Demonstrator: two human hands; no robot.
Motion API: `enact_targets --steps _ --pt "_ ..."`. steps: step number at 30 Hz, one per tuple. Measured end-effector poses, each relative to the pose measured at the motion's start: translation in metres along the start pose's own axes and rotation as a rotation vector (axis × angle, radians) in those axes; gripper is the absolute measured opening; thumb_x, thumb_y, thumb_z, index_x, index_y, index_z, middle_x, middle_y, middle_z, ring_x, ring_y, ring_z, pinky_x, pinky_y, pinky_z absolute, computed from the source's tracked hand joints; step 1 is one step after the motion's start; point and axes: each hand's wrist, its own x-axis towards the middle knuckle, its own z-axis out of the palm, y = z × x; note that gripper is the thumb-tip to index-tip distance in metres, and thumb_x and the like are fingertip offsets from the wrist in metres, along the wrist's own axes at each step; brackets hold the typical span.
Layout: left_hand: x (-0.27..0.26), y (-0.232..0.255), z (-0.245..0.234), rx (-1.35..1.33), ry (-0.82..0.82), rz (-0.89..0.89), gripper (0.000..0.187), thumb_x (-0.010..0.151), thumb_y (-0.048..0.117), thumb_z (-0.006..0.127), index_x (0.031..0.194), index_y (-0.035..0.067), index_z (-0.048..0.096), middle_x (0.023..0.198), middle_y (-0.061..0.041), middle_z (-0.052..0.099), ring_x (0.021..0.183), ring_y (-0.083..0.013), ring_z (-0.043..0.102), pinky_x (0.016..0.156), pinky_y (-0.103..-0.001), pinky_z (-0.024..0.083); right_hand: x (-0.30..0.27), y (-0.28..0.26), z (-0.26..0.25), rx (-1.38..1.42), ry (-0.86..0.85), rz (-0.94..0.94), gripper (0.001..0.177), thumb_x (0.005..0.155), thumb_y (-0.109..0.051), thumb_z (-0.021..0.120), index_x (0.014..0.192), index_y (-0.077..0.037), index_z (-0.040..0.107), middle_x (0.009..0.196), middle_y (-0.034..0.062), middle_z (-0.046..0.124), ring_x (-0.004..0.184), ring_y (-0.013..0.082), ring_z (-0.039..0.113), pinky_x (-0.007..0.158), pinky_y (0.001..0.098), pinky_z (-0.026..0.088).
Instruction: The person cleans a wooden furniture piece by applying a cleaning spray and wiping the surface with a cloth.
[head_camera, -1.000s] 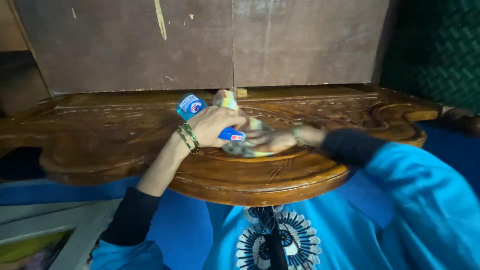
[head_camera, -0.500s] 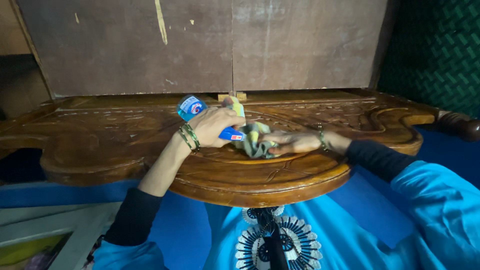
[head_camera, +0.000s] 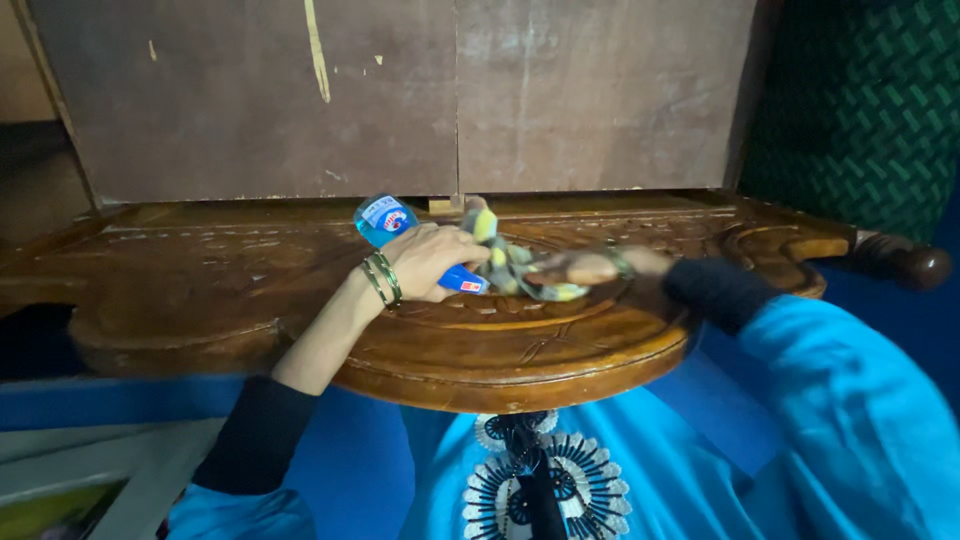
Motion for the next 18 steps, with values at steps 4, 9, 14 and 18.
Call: enact_targets --steps 4,9,14,18 --pt "0.003 -0.001 -0.001 -0.094 0.091 0.097 0.055 0.064 0.011 0.083 0.116 0.015 0.066 0.095 -0.006 0.067 0.097 -0.0317 0.066 0.083 -0.046 0.052 -0.009 0.010 0.009 0.184 -0.080 0.069 0.067 0.098 -0.061 0.040 0.154 -0.024 0.046 0.151 0.0092 0.058 0.136 0.0266 0.054 0.114 0.0393 0.041" --pt "0.009 0.003 0.003 -0.097 0.056 0.030 0.050 0.069 0.015 0.083 0.116 0.017 0.066 0.096 -0.005 0.067 0.098 -0.0303 0.066 0.084 -0.045 0.051 0.084 0.018 0.020 -0.114 0.078 -0.474 0.057 0.107 -0.046 0.044 0.154 -0.015 0.048 0.153 0.0179 0.053 0.137 0.0349 0.051 0.113 0.0455 0.039" --pt "0.005 0.004 0.000 -0.087 0.125 0.103 0.045 0.065 0.013 0.083 0.106 0.013 0.063 0.095 -0.007 0.066 0.098 -0.0315 0.065 0.084 -0.046 0.050 0.053 -0.001 -0.004 -0.117 0.044 -0.015 0.063 0.101 -0.054 0.038 0.154 -0.019 0.040 0.147 0.0150 0.054 0.130 0.0321 0.053 0.108 0.0431 0.042" --pt "0.003 0.010 -0.010 -0.069 0.036 0.059 0.034 0.068 0.014 0.083 0.092 0.013 0.059 0.091 -0.006 0.064 0.097 -0.0303 0.065 0.083 -0.046 0.050 -0.023 -0.014 -0.005 0.009 0.045 0.048 0.059 0.104 -0.055 0.035 0.143 -0.015 0.054 0.131 0.0154 0.067 0.118 0.0279 0.062 0.101 0.0402 0.049"
